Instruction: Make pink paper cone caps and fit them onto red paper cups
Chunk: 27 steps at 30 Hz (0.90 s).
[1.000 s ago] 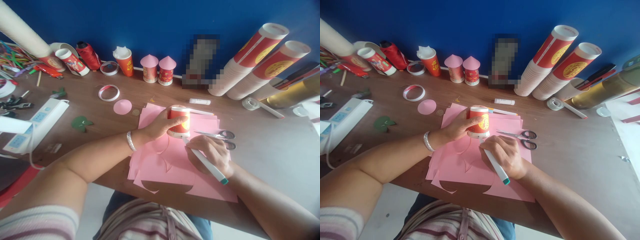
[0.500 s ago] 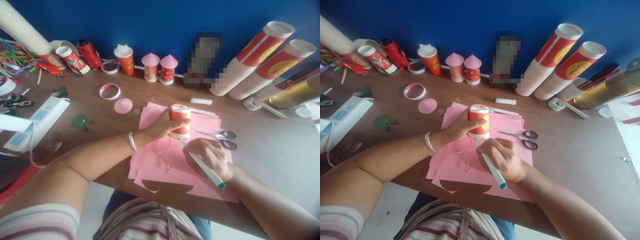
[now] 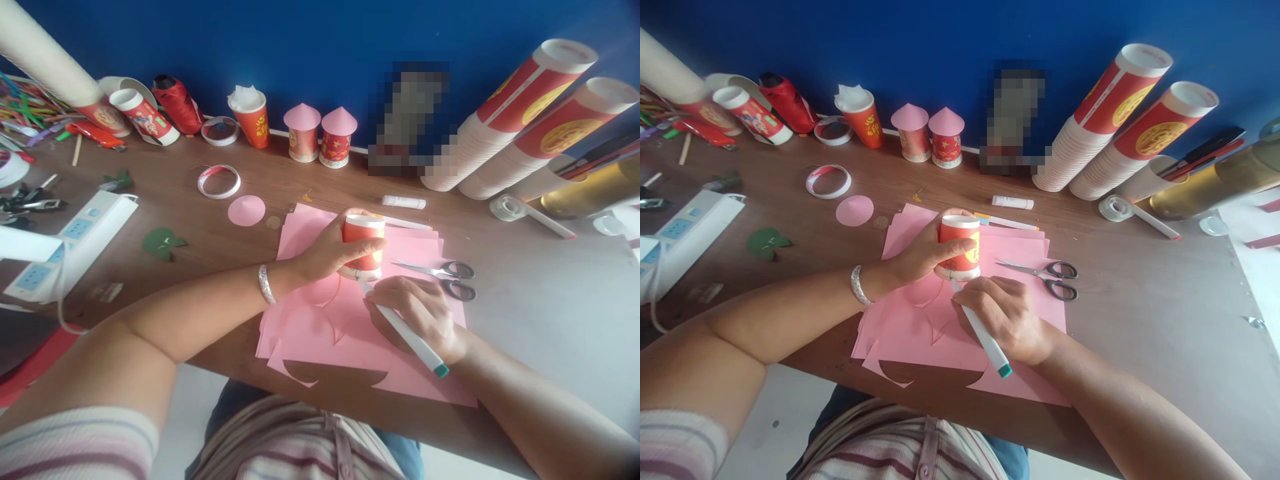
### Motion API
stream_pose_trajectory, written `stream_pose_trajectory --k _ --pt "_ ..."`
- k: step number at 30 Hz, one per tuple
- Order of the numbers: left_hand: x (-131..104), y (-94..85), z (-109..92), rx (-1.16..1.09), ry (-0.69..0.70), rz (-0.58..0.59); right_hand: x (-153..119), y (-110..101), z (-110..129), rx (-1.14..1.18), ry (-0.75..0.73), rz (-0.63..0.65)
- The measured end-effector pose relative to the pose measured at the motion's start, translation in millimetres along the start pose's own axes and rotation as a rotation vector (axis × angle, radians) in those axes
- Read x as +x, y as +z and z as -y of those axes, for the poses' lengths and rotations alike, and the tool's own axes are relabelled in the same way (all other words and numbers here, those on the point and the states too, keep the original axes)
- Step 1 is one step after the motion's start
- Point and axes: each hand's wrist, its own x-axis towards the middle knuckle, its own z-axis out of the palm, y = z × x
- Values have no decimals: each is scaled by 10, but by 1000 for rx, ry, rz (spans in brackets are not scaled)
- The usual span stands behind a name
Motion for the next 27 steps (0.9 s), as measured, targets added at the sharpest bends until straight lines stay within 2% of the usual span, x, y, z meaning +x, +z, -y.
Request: stream_pose_trajectory --k 9,19,27 --pt "-2 3 3 21 1 20 9 -6 -30 17 -20 35" --pt "-11 -12 9 63 -22 -37 -9 19 -15 -24 17 -24" --pt "-10 -26 30 50 -7 -22 -33 18 -15 -13 12 -22"
